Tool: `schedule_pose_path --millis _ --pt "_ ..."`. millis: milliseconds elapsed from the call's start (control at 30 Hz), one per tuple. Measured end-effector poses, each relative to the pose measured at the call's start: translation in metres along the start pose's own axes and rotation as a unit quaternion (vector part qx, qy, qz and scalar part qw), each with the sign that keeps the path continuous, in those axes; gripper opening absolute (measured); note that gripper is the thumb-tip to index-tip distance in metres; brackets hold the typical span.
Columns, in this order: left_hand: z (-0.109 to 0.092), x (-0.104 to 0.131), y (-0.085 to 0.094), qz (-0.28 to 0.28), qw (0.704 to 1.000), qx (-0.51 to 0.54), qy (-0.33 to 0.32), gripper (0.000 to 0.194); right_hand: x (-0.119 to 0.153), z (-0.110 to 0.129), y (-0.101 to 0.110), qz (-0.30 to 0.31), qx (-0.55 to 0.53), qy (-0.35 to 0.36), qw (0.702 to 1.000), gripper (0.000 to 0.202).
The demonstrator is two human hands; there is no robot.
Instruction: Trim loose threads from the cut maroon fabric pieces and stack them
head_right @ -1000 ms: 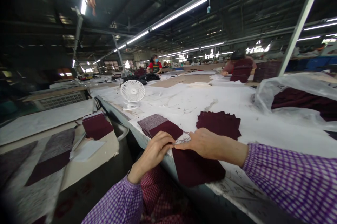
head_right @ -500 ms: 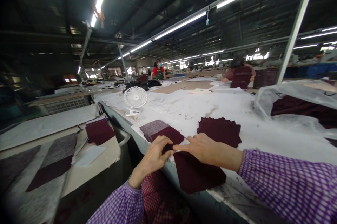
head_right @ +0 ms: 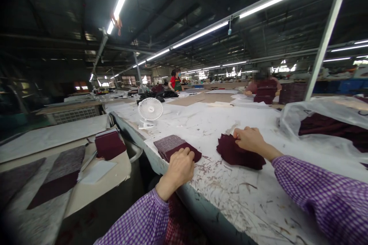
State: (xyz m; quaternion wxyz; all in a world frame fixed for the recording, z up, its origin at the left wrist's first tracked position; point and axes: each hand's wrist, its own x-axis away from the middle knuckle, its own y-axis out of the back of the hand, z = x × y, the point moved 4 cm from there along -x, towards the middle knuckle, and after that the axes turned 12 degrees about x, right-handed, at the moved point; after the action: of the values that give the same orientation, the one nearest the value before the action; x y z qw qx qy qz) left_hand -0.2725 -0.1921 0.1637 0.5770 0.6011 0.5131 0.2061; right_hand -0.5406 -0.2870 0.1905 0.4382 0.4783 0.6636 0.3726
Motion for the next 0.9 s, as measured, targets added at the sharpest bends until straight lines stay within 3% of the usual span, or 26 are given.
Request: schedule_pose_path --millis 100,200,267,333,400,467,533,667,733,800,900 --pt "0.007 -0.002 0.001 -0.019 0.999 0.034 0.003 0.022 0.002 0.004 -0.02 -0.025 0.018 -0.02 0.999 0.027" --pt "0.029 -0.003 0.004 -0.062 0.983 0.155 0.075 0.021 0.008 0.01 -0.021 -0.094 0.047 -0.027 0.994 0.038" --pt "0.047 -0.003 0.003 -0.09 0.953 0.256 0.135 0.019 0.01 0.013 -0.015 -0.14 0.067 0.008 0.988 0.03" --pt "0.061 -0.003 0.001 -0.109 0.921 0.333 0.17 0.018 0.008 0.014 -0.01 -0.125 0.062 0.053 0.989 0.014" --pt "0.069 -0.003 -0.001 -0.119 0.904 0.369 0.181 0.016 0.003 0.015 -0.003 -0.088 0.049 0.07 0.992 0.018" --pt "0.071 -0.002 -0.003 -0.121 0.903 0.372 0.176 0.015 -0.001 0.02 0.009 -0.095 0.025 0.063 0.993 0.025" --pt "0.07 -0.001 -0.003 -0.125 0.907 0.364 0.169 0.016 -0.002 0.039 0.026 -0.128 -0.006 0.082 0.988 0.029" --pt "0.066 0.0 -0.001 -0.135 0.913 0.349 0.161 0.015 0.013 0.112 0.057 -0.146 -0.099 0.257 0.95 0.03" --pt "0.065 0.0 -0.001 -0.133 0.913 0.349 0.161 0.015 0.021 0.142 0.067 -0.147 -0.101 0.296 0.938 0.024" --pt "0.064 0.001 -0.001 -0.134 0.914 0.349 0.16 0.015 0.022 0.156 0.073 -0.14 -0.086 0.298 0.94 0.019" --pt "0.064 0.002 -0.002 -0.139 0.914 0.35 0.153 0.016 0.012 0.139 0.076 -0.133 -0.081 0.263 0.952 0.023"
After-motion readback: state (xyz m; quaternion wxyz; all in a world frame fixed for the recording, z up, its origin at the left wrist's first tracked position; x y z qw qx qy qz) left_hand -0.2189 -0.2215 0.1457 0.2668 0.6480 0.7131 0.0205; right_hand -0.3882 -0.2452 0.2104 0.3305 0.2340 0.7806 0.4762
